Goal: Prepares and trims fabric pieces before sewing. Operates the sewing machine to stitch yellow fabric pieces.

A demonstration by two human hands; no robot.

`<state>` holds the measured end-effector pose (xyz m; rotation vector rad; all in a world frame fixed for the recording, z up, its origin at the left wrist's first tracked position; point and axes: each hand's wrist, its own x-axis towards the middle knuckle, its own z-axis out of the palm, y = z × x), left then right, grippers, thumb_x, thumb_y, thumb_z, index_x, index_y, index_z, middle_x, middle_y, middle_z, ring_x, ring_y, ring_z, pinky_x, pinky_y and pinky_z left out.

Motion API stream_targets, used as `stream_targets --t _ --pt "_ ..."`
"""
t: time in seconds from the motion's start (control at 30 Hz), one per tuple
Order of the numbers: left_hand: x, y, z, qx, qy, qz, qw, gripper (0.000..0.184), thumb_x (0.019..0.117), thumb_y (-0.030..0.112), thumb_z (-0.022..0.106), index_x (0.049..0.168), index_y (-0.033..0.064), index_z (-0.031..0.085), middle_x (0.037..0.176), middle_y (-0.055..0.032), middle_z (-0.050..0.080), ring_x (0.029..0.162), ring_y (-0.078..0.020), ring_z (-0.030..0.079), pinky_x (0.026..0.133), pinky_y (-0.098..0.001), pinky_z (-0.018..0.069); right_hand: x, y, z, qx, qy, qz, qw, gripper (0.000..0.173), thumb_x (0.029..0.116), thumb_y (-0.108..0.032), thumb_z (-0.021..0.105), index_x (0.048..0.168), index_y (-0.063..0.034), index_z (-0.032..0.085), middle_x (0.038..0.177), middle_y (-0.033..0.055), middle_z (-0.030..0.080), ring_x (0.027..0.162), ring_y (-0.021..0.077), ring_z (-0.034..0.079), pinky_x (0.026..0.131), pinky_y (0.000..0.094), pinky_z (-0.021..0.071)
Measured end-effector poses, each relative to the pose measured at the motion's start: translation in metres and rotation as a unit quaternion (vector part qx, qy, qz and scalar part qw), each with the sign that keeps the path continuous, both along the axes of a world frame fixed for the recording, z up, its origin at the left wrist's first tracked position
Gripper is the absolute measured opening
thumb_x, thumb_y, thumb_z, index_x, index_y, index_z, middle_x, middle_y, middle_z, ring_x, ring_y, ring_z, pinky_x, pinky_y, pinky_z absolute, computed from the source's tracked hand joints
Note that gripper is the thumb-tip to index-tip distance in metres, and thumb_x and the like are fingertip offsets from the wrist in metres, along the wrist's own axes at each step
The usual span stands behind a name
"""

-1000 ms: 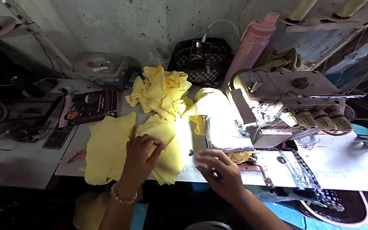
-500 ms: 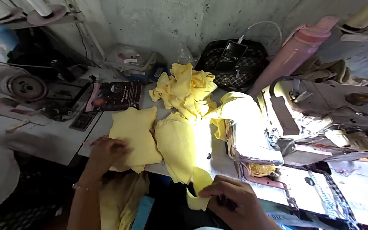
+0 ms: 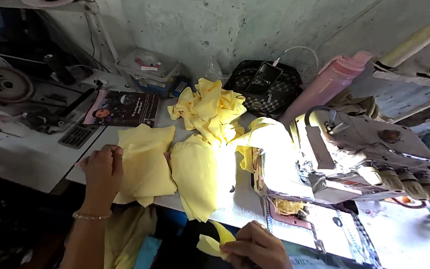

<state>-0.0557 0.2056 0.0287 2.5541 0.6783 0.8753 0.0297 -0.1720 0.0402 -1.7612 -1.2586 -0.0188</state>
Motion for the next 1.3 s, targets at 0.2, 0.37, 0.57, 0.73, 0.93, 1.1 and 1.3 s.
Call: stream_targets --t 0.2,0.37,0.57,0.73,0.93,1.1,1.3 --pt "0.027 -0.107 0.033 -0.026 -0.118 -0.192 0.974 0.042 0.1108 0.035 0.040 0.103 0.0006 0.061 0.076 -0.0076 0.063 0.066 -0.0068 0.061 0.059 -0.0228 0.0498 0.012 0.004 0.008 0.067 0.021 -0.003 0.998 0.009 0.0980 -0.027 0.071 0.100 -0.0195 0.076 0.134 0.0013 0.061 0.112 -0.0016 0.057 0.087 0.0094 0.0473" --pt "0.041 -0.184 0.036 -0.238 -0.142 -0.475 0.835 0.027 0.1102 0.031 0.043 0.106 0.0075 0.057 0.088 0.0001 0.063 0.079 0.0061 0.060 0.072 -0.0083 0.0489 0.029 0.008 0.001 0.154 0.198 0.107 0.962 0.010 0.0936 -0.018 0.076 0.094 -0.0092 0.071 0.133 0.0020 0.063 0.105 -0.0021 0.064 0.087 0.0141 0.0561" --pt "0.056 -0.188 -0.002 -0.608 -0.042 -0.531 0.588 0.048 0.0940 0.055 0.063 0.128 0.0220 0.062 0.113 0.0116 0.070 0.101 0.0024 0.066 0.085 -0.0174 0.0554 0.035 -0.013 0.006 0.159 0.235 0.010 0.959 0.009 0.0953 -0.019 0.073 0.101 -0.0127 0.076 0.089 -0.0056 0.064 0.075 -0.0104 0.055 0.063 0.0038 0.0454" --pt "0.055 -0.196 -0.001 -0.650 -0.005 -0.453 0.610 0.029 0.0981 0.018 0.065 0.127 0.0229 0.068 0.113 0.0081 0.074 0.099 -0.0015 0.070 0.087 -0.0213 0.0578 0.038 -0.021 0.004 0.171 0.277 -0.012 0.946 0.008 0.0951 -0.017 0.073 0.098 -0.0106 0.076 0.088 -0.0054 0.064 0.071 -0.0106 0.055 0.061 0.0042 0.0468" --pt "0.072 -0.210 0.000 -0.495 -0.088 -0.376 0.778 0.028 0.1043 0.042 0.051 0.100 0.0262 0.074 0.091 0.0162 0.073 0.084 0.0065 0.067 0.076 -0.0140 0.0558 0.039 -0.023 -0.001 0.172 0.283 -0.026 0.943 0.012 0.0952 -0.019 0.073 0.096 -0.0068 0.075 0.085 -0.0039 0.064 0.073 -0.0087 0.057 0.063 0.0054 0.0473" --pt "0.079 -0.208 0.010 -0.574 -0.043 -0.391 0.718 0.056 0.1038 0.058 0.036 0.119 0.0217 0.076 0.114 0.0069 0.076 0.101 -0.0020 0.071 0.086 -0.0202 0.0582 0.042 -0.023 -0.005 0.180 0.304 -0.040 0.935 0.012 0.0943 -0.017 0.074 0.095 -0.0052 0.076 0.083 -0.0043 0.063 0.070 -0.0088 0.056 0.060 0.0058 0.0473" --pt "0.084 -0.202 -0.004 -0.780 0.009 -0.430 0.454 0.042 0.0930 0.017 0.069 0.134 0.0091 0.066 0.126 -0.0063 0.071 0.105 -0.0107 0.071 0.088 -0.0254 0.0592 0.044 -0.031 -0.006 0.194 0.421 -0.032 0.885 0.010 0.0947 -0.018 0.073 0.093 -0.0081 0.075 0.078 -0.0085 0.063 0.057 -0.0091 0.051 0.050 0.0078 0.0449"
